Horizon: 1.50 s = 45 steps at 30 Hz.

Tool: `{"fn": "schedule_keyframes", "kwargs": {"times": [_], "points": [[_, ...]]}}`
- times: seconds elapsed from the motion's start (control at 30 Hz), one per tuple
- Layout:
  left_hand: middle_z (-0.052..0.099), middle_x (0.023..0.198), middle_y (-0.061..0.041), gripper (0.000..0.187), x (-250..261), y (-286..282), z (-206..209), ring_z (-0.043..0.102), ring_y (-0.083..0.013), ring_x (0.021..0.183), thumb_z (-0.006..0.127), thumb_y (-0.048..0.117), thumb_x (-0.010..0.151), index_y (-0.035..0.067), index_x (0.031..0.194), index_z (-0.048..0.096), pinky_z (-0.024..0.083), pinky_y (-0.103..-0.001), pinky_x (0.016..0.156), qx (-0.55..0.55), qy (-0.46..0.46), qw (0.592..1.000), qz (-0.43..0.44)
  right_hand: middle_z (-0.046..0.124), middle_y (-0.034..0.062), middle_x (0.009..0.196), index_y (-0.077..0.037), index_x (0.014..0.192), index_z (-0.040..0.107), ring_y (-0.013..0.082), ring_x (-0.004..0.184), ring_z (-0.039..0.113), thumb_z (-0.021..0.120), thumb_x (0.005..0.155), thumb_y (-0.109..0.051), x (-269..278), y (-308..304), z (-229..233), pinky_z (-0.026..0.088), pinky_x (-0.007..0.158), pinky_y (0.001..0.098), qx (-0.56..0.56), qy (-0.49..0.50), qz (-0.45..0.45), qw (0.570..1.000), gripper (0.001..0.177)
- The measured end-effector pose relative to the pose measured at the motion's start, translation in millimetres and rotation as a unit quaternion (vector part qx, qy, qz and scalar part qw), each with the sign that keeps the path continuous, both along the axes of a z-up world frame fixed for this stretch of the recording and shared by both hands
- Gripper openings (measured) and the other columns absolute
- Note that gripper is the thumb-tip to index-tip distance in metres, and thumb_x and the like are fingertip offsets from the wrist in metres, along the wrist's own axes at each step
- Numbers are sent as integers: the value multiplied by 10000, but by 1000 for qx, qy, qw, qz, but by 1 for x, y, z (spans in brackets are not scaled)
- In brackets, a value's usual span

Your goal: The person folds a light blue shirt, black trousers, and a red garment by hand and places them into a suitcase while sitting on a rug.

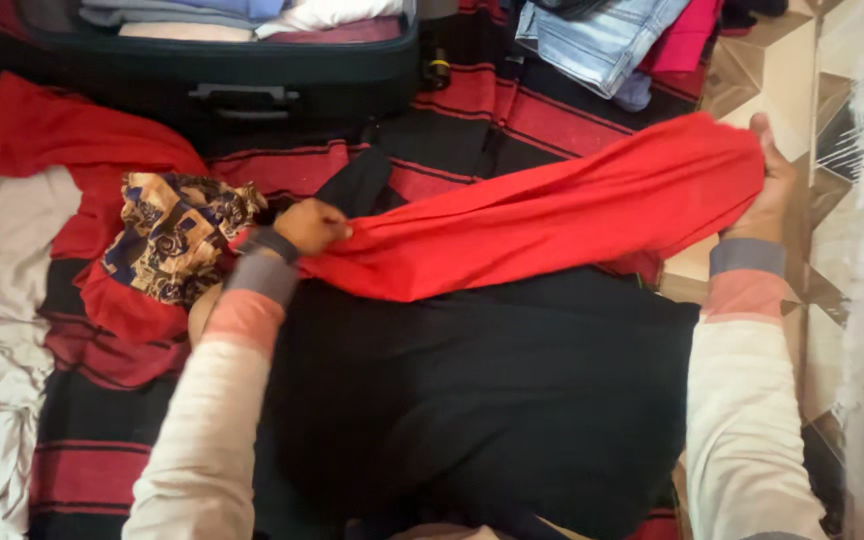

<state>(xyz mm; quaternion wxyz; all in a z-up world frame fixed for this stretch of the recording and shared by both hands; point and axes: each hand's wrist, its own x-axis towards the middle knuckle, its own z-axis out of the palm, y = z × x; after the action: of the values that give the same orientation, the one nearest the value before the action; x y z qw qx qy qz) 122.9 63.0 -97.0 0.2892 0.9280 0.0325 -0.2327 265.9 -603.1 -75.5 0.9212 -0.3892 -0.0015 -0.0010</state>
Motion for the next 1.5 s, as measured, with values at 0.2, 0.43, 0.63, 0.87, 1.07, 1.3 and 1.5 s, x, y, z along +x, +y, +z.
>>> {"fn": "schedule_keyframes", "kwargs": {"times": [0.2, 0.43, 0.63, 0.87, 1.07, 1.3, 1.5], "points": [[732, 1246, -119, 363, 48, 67, 41, 669, -323, 1208, 699, 430, 941, 172, 1183, 783, 507, -498, 1033, 77, -120, 987, 71, 711, 167, 1163, 7, 1256, 606, 316, 1113, 713, 609, 1054, -139, 10, -4, -24, 570, 1079, 460, -70, 79, -21, 994, 249], [583, 1376, -146, 792, 14, 36, 42, 482, -386, 1323, 829, 559, 740, 160, 1380, 586, 396, -649, 1006, 254, -202, 944, 56, 690, 174, 1158, -23, 1298, 594, 283, 1088, 709, 558, 988, -10, 16, 10, -32, 598, 1031, 432, -206, 80, -49, 974, 312], [509, 1448, -155, 1009, -23, 48, 7, 383, -390, 1404, 911, 527, 578, 145, 1419, 507, 333, -676, 997, 289, -183, 934, 105, 709, 132, 1131, 5, 1253, 618, 234, 1038, 734, 599, 949, 39, 8, 10, -39, 644, 961, 386, -255, 105, -112, 955, 307], [683, 1268, -97, 576, -29, 78, 7, 534, -330, 1310, 821, 438, 766, 197, 1267, 670, 336, -637, 1049, 287, -262, 921, -1, 758, 134, 1087, -25, 1115, 735, 177, 978, 723, 683, 924, 1, 32, -3, -74, 581, 876, 283, -583, 51, -155, 796, 200], [702, 1198, -91, 281, -27, 79, 13, 575, -336, 1196, 739, 361, 870, 182, 1084, 772, 366, -587, 990, 226, -336, 914, -19, 704, 260, 1092, -7, 1123, 730, 425, 1013, 658, 894, 808, -312, 17, 24, -40, 512, 851, 487, -881, 75, -28, 466, 468], [742, 920, -174, 254, 8, 86, -20, 673, -421, 903, 706, 381, 917, 149, 911, 812, 465, -569, 896, 53, -292, 947, 124, 753, 145, 1075, -75, 1255, 716, 312, 993, 733, 801, 882, -306, 10, 131, -8, 570, 876, 416, -815, -96, 110, 561, 446], [732, 960, -189, 288, 36, 88, -25, 690, -430, 942, 697, 401, 931, 132, 932, 798, 535, -527, 849, 81, -216, 951, 207, 530, 196, 1490, -82, 1179, 729, 391, 1332, 488, 769, 862, -229, -38, 254, -29, 431, 1077, 468, -749, -313, 217, 542, 352]]}}
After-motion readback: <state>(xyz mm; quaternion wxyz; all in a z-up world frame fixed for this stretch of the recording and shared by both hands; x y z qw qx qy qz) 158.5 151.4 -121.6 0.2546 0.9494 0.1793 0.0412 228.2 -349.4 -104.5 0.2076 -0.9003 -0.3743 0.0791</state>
